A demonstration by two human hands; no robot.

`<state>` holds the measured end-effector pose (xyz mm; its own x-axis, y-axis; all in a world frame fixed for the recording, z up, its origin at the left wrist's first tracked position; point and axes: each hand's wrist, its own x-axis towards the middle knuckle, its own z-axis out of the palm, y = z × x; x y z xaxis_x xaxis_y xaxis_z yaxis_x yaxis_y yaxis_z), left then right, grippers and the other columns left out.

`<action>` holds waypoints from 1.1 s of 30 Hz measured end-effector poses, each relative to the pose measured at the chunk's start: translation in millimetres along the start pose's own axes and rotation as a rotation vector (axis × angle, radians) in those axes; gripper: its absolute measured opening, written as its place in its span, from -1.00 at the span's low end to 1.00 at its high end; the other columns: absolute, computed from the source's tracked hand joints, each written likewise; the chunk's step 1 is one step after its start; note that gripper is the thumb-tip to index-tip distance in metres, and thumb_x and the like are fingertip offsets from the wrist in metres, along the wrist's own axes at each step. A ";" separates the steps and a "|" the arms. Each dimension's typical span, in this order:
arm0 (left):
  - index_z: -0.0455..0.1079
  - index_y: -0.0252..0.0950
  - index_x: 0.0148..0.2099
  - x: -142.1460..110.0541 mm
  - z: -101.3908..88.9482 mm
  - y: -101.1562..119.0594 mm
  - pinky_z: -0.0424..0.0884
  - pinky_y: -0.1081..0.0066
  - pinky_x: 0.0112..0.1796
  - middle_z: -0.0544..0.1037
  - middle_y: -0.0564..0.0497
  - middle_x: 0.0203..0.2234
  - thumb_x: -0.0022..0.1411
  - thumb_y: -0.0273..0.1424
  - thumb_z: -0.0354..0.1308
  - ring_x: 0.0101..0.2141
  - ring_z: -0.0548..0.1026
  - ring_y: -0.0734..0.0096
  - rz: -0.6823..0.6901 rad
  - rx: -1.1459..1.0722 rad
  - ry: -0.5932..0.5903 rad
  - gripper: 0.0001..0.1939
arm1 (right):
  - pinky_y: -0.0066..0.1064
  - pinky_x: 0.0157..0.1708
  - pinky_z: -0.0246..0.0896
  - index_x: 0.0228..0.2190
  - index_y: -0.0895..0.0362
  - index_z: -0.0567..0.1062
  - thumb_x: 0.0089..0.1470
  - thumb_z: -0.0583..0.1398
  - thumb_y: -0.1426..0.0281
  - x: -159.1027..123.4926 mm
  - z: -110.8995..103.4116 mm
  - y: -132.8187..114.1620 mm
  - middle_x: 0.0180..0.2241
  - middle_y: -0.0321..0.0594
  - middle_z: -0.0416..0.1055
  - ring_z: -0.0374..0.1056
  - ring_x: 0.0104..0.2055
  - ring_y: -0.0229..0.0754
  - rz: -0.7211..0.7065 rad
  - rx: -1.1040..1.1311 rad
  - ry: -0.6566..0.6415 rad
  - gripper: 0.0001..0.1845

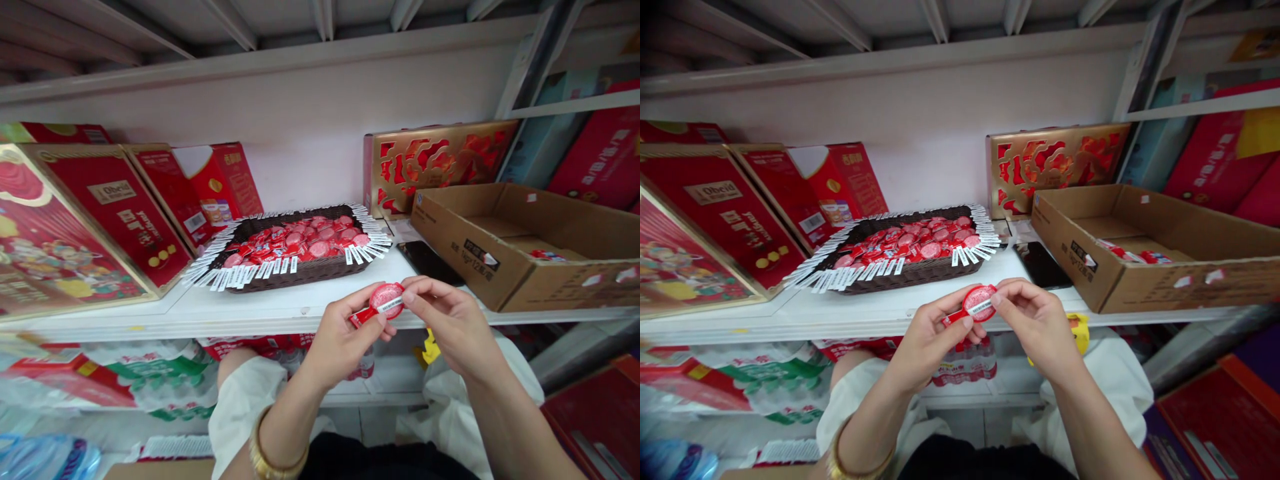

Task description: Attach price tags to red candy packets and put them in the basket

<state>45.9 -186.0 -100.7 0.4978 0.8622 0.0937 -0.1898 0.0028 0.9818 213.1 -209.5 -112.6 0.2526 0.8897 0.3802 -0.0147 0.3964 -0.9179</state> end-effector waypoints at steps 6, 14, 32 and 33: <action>0.48 -0.40 0.12 1.0 2.7 -5.0 0.44 0.42 -0.39 0.56 -0.02 -0.55 0.18 -0.18 0.28 -0.52 0.47 0.44 0.010 0.087 0.042 -0.46 | -0.44 -0.34 0.41 -0.46 0.10 0.59 -0.09 0.40 0.25 -4.1 4.0 3.1 -0.43 -0.23 0.53 0.43 -0.41 -0.25 -0.058 -0.050 0.053 -0.80; 0.50 -0.37 0.11 2.0 3.1 -8.0 0.46 0.39 -0.39 0.56 -0.01 -0.57 0.15 -0.19 0.29 -0.53 0.47 0.41 0.015 0.080 0.061 -0.47 | -0.40 -0.38 0.45 -0.29 0.09 0.62 -0.05 0.38 0.17 -6.3 0.8 3.5 -0.42 -0.21 0.57 0.47 -0.42 -0.22 0.008 -0.025 0.100 -0.69; 0.51 -0.38 0.07 5.6 10.0 -13.8 0.47 0.47 -0.40 0.59 -0.03 -0.52 0.15 -0.17 0.31 -0.50 0.50 0.45 0.017 0.024 0.028 -0.49 | -0.44 -0.40 0.42 -0.41 0.13 0.60 -0.13 0.42 0.20 -10.9 -4.2 -1.8 -0.47 -0.20 0.56 0.46 -0.45 -0.23 0.012 -0.037 0.109 -0.72; 0.51 -0.40 0.05 5.9 11.5 -13.4 0.47 0.47 -0.40 0.59 -0.03 -0.52 0.15 -0.18 0.31 -0.50 0.50 0.45 0.021 0.027 0.037 -0.50 | -0.45 -0.40 0.42 -0.41 0.13 0.60 -0.11 0.41 0.21 -11.9 -4.7 -2.1 -0.46 -0.19 0.56 0.46 -0.44 -0.23 0.000 -0.045 0.120 -0.73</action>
<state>61.1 -186.8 -111.4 0.4626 0.8799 0.1088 -0.1771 -0.0285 0.9838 214.7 -221.9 -115.7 0.3669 0.8552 0.3659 0.0284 0.3829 -0.9234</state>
